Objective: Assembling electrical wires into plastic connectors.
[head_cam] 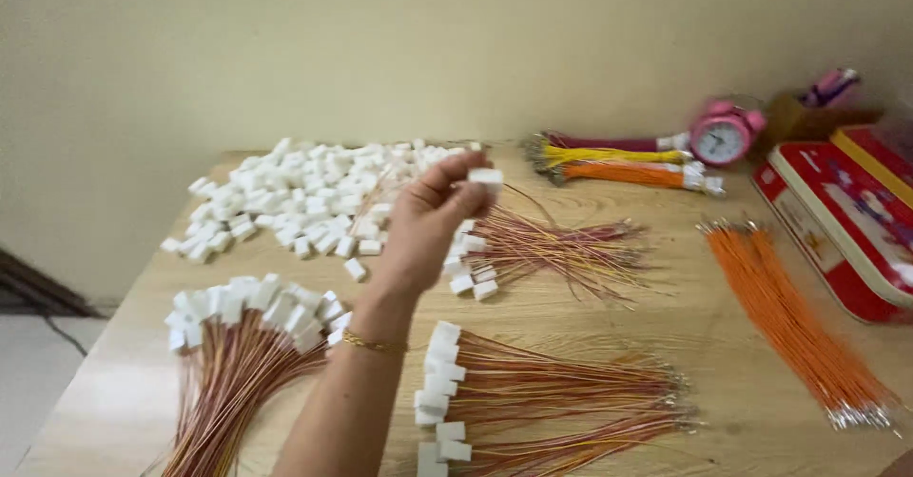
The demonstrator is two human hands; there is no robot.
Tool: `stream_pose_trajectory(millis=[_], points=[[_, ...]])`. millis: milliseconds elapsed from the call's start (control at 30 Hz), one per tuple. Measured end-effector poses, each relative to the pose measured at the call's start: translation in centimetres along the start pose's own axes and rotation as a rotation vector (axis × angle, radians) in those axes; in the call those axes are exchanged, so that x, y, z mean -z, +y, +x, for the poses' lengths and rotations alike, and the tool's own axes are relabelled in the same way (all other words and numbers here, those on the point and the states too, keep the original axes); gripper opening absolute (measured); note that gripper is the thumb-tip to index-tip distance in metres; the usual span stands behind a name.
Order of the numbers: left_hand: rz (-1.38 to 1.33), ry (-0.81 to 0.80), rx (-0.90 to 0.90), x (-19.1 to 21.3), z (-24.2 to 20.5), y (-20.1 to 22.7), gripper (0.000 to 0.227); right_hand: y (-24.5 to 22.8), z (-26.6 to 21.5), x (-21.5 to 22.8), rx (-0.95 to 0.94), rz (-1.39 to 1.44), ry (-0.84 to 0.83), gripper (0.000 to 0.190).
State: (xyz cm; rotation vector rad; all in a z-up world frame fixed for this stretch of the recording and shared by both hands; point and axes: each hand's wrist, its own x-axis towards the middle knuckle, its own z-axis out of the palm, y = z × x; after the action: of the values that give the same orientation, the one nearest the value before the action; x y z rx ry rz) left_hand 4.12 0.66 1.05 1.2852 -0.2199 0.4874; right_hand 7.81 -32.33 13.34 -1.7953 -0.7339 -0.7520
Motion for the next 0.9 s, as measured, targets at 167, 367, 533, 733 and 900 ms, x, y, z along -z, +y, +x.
stream_pose_trajectory(millis=[167, 367, 533, 733, 900], points=[[-0.15, 0.046, 0.066, 0.0, -2.5, -1.5, 0.028, -3.2, -5.2, -4.3, 0.249, 0.05, -0.186, 0.016], [-0.208, 0.019, 0.032, -0.5, -4.2, -2.0, 0.031, 0.4, -7.6, -14.2, 0.149, -0.05, -0.255, 0.01], [-0.368, 0.004, 0.085, -0.5, -4.3, -1.6, 0.035, -1.1, -8.0, -14.4, 0.097, -0.083, -0.234, 0.005], [-0.506, -0.028, 0.143, -0.2, -3.9, -3.3, 0.038, 0.4, -8.7, -13.8, 0.086, -0.174, -0.234, 0.006], [-0.571, -0.014, 0.188, -0.2, -3.7, -3.4, 0.037, 0.7, -8.6, -13.3, 0.134, -0.207, -0.247, 0.008]])
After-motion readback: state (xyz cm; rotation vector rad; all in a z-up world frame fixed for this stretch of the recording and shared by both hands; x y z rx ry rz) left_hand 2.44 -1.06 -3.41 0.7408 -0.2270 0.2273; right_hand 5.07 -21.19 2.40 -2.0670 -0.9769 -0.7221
